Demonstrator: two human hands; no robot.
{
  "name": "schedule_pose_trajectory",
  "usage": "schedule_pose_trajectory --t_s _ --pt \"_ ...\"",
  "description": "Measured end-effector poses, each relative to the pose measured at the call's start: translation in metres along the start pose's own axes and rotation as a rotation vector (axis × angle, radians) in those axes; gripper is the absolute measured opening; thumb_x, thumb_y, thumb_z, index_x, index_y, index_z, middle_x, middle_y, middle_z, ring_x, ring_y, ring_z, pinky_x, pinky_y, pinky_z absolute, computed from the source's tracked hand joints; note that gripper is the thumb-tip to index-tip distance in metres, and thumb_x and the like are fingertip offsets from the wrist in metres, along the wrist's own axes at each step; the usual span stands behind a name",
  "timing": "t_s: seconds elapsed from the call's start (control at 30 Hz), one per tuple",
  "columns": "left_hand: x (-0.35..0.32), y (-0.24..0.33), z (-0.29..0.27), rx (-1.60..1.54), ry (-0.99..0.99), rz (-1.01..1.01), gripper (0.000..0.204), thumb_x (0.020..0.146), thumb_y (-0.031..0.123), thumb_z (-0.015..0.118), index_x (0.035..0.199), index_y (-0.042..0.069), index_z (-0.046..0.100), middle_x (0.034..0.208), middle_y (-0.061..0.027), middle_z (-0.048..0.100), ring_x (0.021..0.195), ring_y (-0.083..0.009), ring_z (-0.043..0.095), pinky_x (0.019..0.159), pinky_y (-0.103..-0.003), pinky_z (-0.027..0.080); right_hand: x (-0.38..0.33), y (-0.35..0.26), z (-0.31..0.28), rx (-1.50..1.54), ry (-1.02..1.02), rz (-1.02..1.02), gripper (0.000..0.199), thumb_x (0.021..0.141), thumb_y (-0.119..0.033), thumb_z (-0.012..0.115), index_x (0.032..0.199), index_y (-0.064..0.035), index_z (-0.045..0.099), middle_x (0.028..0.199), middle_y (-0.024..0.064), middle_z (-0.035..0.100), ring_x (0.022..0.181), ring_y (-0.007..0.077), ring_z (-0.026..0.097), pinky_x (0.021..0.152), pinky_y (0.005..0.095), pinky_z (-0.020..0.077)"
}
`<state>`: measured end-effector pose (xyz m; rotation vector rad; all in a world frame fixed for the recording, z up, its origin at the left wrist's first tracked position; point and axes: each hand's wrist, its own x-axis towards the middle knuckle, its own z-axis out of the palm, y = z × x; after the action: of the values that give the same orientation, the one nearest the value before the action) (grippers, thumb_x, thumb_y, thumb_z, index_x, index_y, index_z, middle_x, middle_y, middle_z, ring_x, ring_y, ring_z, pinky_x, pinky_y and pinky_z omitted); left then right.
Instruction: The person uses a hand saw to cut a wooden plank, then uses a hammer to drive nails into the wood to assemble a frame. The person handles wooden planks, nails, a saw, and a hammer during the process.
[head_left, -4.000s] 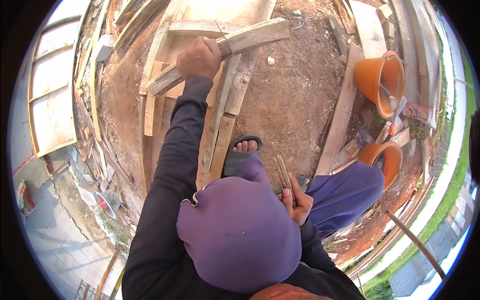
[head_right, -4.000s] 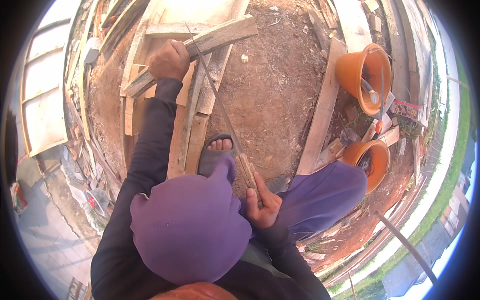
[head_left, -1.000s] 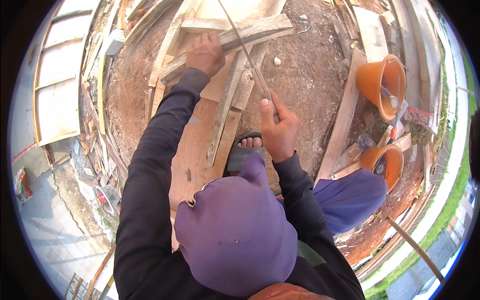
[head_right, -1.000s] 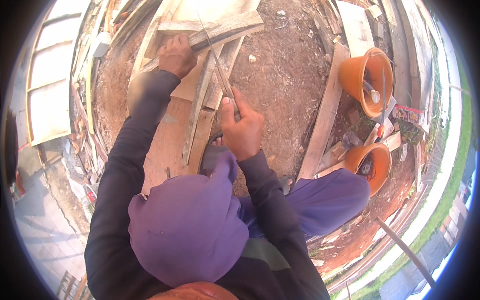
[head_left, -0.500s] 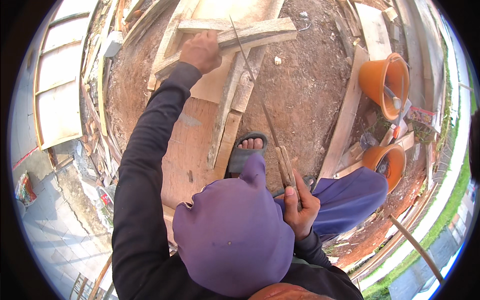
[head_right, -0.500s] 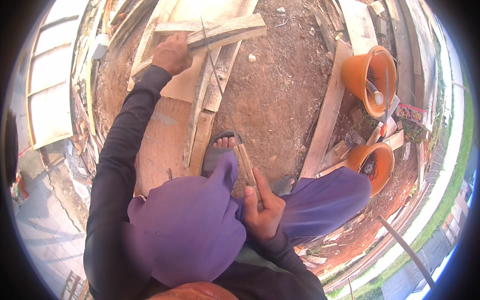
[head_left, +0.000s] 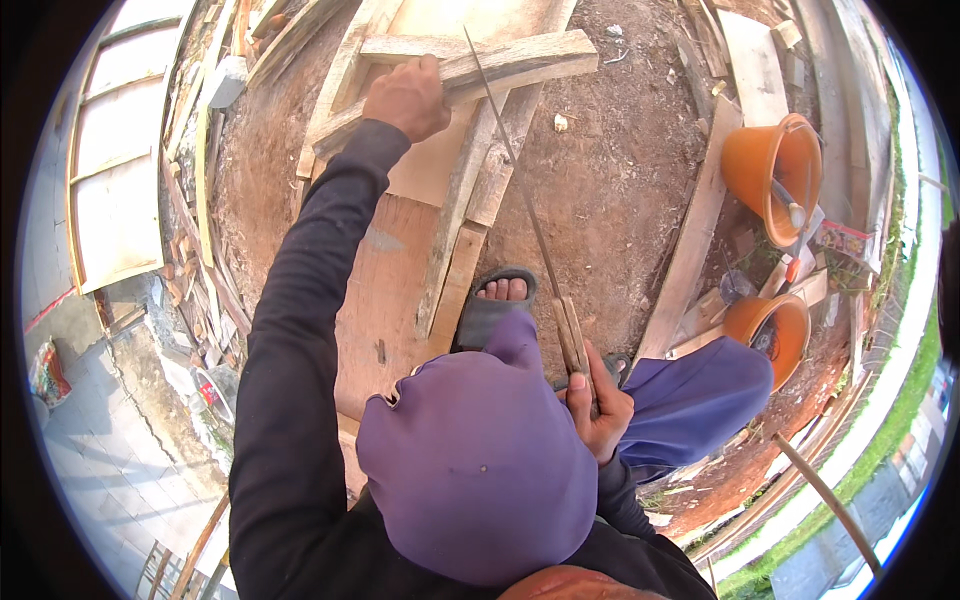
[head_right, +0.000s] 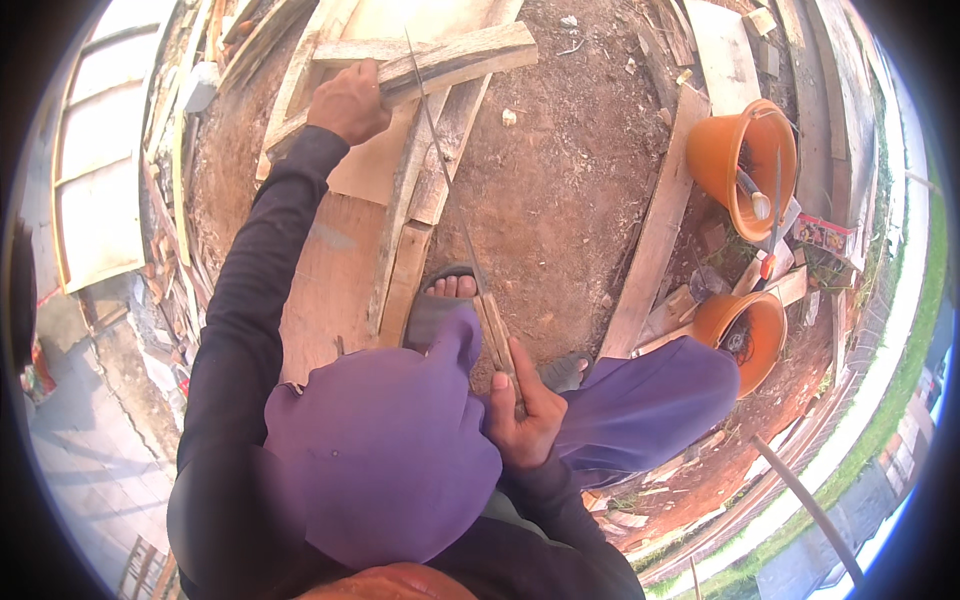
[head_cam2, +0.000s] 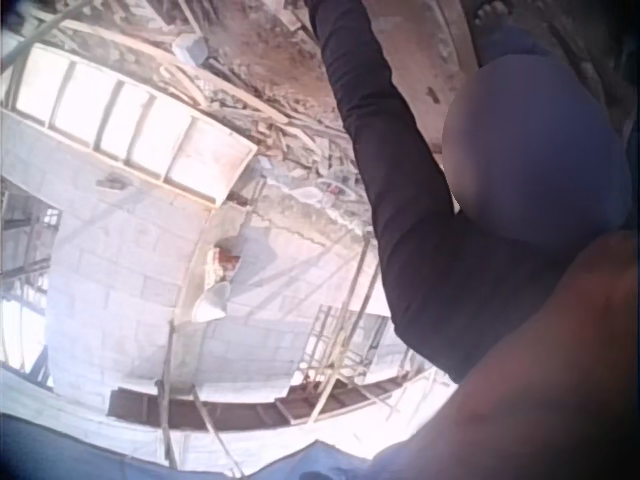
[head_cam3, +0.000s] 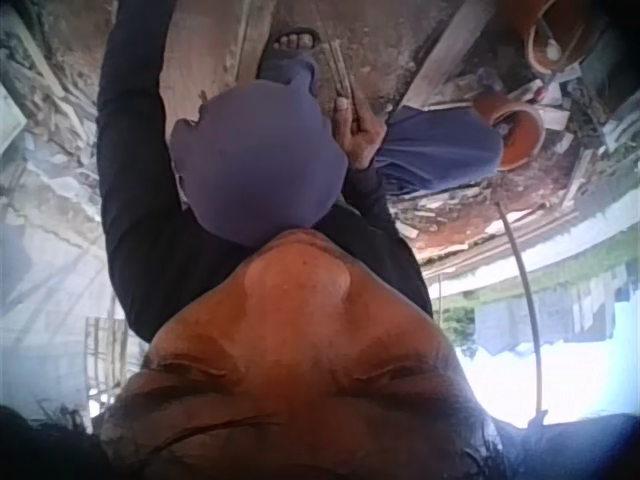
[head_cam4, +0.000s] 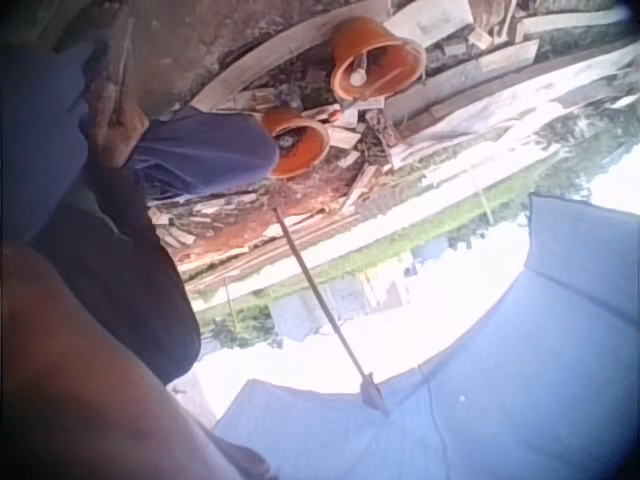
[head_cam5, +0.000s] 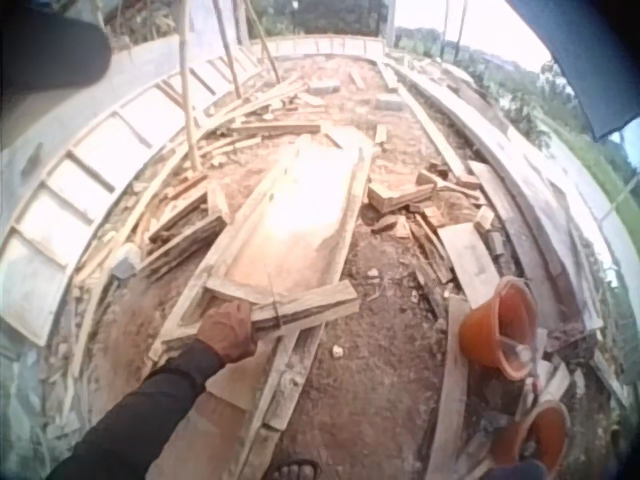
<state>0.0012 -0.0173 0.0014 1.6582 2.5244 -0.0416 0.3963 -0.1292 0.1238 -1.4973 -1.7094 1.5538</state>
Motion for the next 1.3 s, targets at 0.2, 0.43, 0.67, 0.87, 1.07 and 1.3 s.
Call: schedule_pose_trajectory --t_s 0.2,0.43,0.67,0.87,1.07,1.3 --pt "0.004 0.003 -0.004 0.007 -0.008 -0.007 0.034 0.079 0.021 0.067 0.104 0.001 0.055 0.104 -0.0209 0.068 0.101 -0.0373 0.067 0.087 -0.046 0.054 0.073 -0.026 0.041 -0.050 -0.009 -0.008 0.042 0.093 -0.012 0.064 0.130 0.0073 0.061 0.075 0.0193 0.070 0.067 0.0150 0.067 0.063 0.0297 0.0515" --pt "0.004 0.000 -0.008 -0.037 -0.014 -0.006 0.034 0.079 0.022 0.066 0.104 0.001 0.056 0.106 -0.0216 0.069 0.101 -0.0385 0.067 0.088 -0.046 0.054 0.007 0.010 0.003 -0.091 0.024 -0.130 0.040 0.094 -0.012 0.064 0.128 0.0082 0.062 0.076 0.0194 0.071 0.063 0.0162 0.068 0.060 0.0300 0.0528" --pt "0.005 0.004 -0.005 0.013 -0.053 -0.047 0.034 0.079 0.022 0.065 0.104 0.000 0.056 0.107 -0.0215 0.069 0.102 -0.0384 0.067 0.088 -0.048 0.053 0.092 -0.024 0.051 0.017 0.012 -0.037 0.038 0.095 -0.013 0.063 0.128 0.0064 0.063 0.078 0.0170 0.072 0.065 0.0142 0.068 0.060 0.0290 0.0516" --pt "0.004 0.004 -0.012 -0.022 -0.058 -0.037 0.034 0.080 0.022 0.066 0.104 0.000 0.057 0.106 -0.0217 0.069 0.103 -0.0378 0.067 0.089 -0.047 0.053 0.012 0.008 0.010 -0.054 0.008 -0.122 0.038 0.096 -0.012 0.060 0.129 0.0083 0.061 0.087 0.0177 0.072 0.075 0.0150 0.066 0.069 0.0281 0.0517" --pt "0.007 0.005 -0.011 -0.005 -0.091 -0.053 0.036 0.079 0.023 0.066 0.105 0.000 0.058 0.109 -0.0211 0.069 0.104 -0.0366 0.067 0.089 -0.046 0.054 0.092 -0.036 0.050 0.004 -0.060 0.049 0.042 0.095 -0.012 0.060 0.130 0.0112 0.058 0.097 0.0252 0.074 0.088 0.0253 0.075 0.077 0.0321 0.0568" --pt "0.009 0.004 -0.016 -0.048 -0.083 -0.054 0.034 0.077 0.022 0.064 0.104 0.001 0.057 0.109 -0.0219 0.069 0.106 -0.0400 0.066 0.090 -0.048 0.052 0.013 0.008 0.015 -0.056 0.040 -0.175 0.039 0.098 -0.016 0.058 0.130 0.0065 0.062 0.087 0.0189 0.073 0.077 0.0086 0.062 0.073 0.0272 0.0512"
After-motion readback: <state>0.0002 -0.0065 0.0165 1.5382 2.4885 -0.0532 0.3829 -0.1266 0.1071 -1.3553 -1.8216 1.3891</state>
